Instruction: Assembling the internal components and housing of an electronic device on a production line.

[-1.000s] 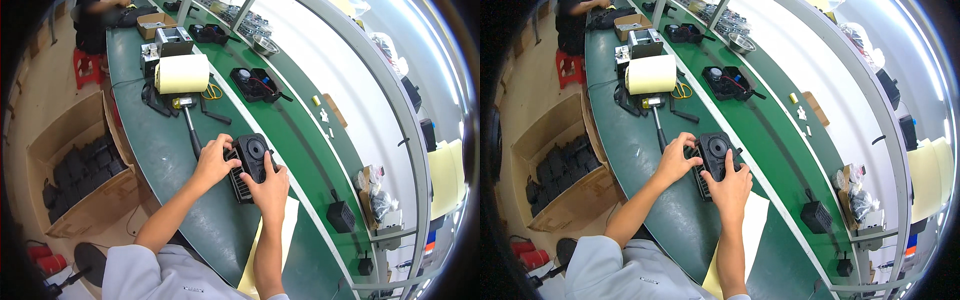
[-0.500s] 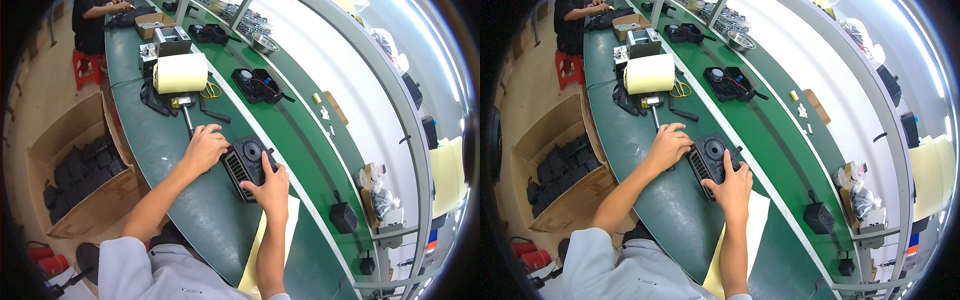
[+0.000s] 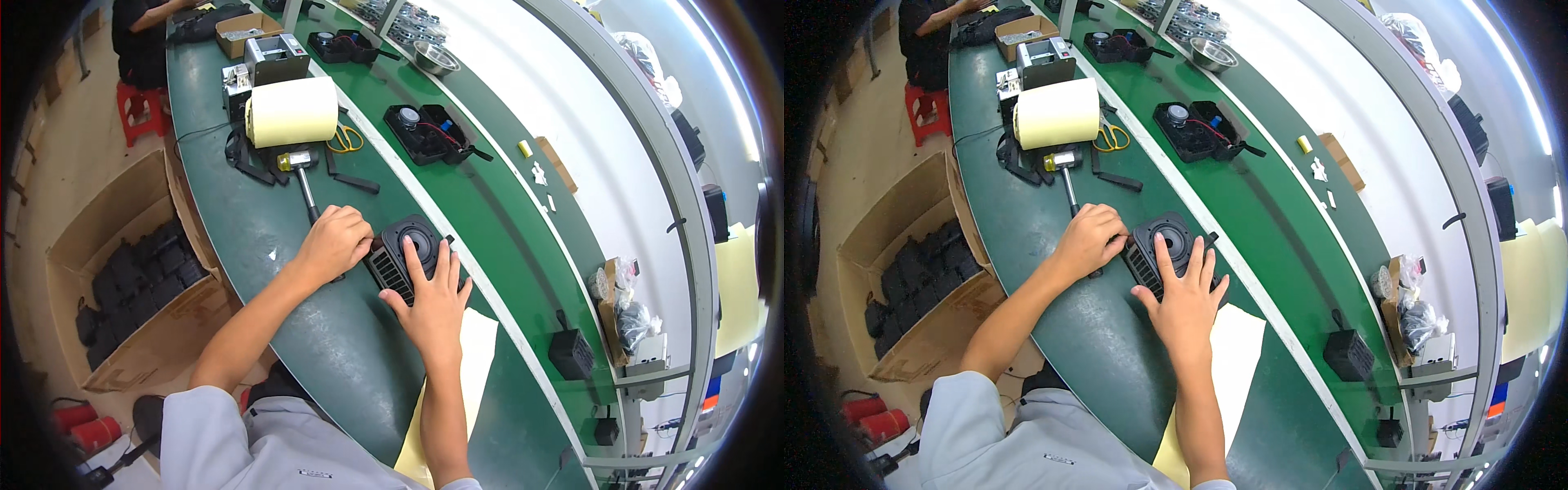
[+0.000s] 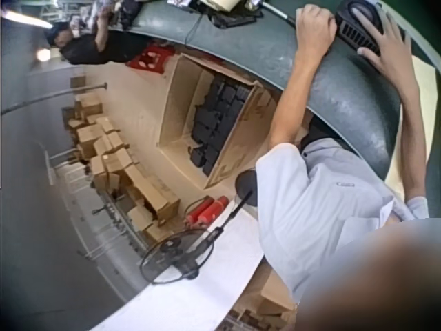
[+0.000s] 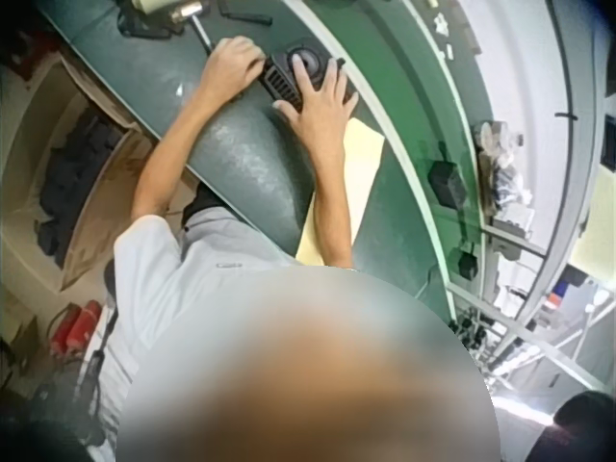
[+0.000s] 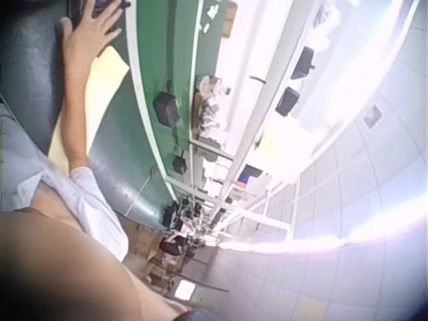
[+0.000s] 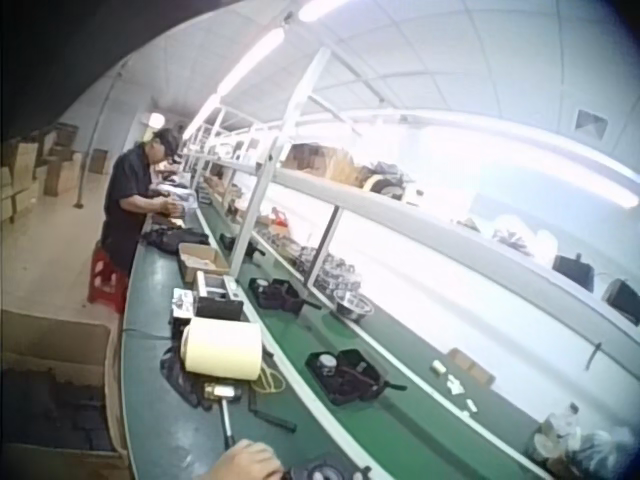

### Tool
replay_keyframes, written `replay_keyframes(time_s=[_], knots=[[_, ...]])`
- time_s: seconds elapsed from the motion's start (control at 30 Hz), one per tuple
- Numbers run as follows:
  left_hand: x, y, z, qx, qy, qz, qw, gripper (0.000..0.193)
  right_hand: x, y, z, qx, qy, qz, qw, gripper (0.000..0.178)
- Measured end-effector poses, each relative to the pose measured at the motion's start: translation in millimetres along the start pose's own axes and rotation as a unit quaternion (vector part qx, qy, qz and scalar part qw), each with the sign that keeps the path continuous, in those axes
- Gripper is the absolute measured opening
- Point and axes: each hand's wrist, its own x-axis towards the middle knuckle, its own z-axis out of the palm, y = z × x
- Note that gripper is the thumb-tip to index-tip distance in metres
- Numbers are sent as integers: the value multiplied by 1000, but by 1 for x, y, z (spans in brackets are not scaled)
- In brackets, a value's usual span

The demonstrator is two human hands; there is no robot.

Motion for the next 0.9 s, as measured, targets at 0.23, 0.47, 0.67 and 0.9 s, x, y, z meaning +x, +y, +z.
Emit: replay_keyframes(time_s=[0.23, 0.47, 0.67, 0.9], knots=[[-13, 1, 13, -36, 14, -76, 996, 10, -1, 2, 6, -15, 19, -13, 1000, 85], [35, 7, -5, -3, 65, -162, 985, 14, -9, 1, 8, -3, 49, -34, 998, 87], [85, 44, 47, 105, -288, -36, 951, 35, 2, 41, 5, 256, 46, -39, 965, 41], [41, 78, 42, 87, -61, -139, 985, 35, 1, 67, 19, 392, 232, 70, 888, 53]])
